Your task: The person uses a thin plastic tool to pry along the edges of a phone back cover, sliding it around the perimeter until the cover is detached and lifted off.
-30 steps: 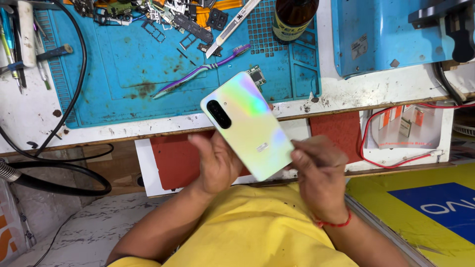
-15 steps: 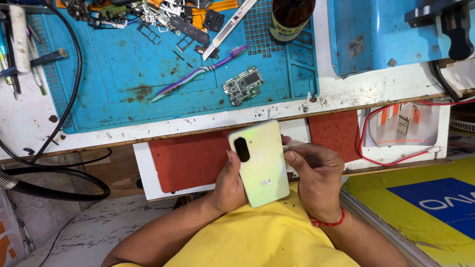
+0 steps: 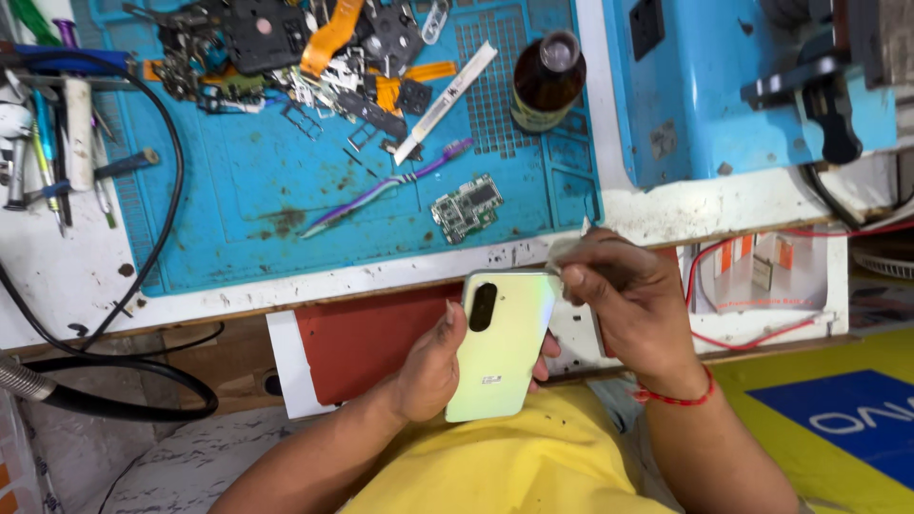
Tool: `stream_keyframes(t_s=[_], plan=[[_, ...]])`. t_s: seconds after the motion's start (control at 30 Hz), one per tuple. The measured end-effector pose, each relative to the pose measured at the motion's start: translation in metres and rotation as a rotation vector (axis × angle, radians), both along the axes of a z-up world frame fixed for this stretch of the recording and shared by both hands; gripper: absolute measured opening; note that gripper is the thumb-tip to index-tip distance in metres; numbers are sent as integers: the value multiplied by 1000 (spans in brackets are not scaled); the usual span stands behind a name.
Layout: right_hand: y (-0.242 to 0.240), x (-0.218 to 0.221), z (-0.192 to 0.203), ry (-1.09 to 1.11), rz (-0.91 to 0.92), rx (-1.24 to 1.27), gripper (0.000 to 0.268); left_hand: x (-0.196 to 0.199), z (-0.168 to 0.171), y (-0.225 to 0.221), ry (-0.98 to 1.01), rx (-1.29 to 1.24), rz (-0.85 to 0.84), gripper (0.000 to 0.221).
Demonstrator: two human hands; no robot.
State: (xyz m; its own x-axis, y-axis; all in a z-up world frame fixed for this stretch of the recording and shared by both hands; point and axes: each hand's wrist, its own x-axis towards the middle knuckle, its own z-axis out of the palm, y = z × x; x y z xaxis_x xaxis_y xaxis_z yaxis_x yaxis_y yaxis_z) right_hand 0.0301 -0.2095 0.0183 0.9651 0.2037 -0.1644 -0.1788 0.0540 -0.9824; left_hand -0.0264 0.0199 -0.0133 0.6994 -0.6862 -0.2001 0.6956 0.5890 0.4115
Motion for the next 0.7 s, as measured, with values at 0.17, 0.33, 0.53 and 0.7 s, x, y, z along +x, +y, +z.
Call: stream_keyframes(t_s=[0.17, 0.33, 0.53, 0.7], plan=[[-12, 2, 10, -2, 177, -255, 12, 5, 6, 11, 55, 132, -197, 85], [-1, -30, 0, 105, 282, -97, 10, 22, 5, 50, -15, 320, -587, 76], [19, -48, -9, 18, 137, -220, 5, 16, 8, 39, -92, 343, -591, 70], [20, -47, -5, -24, 171, -244, 6, 12, 4, 34, -85, 341, -617, 72]])
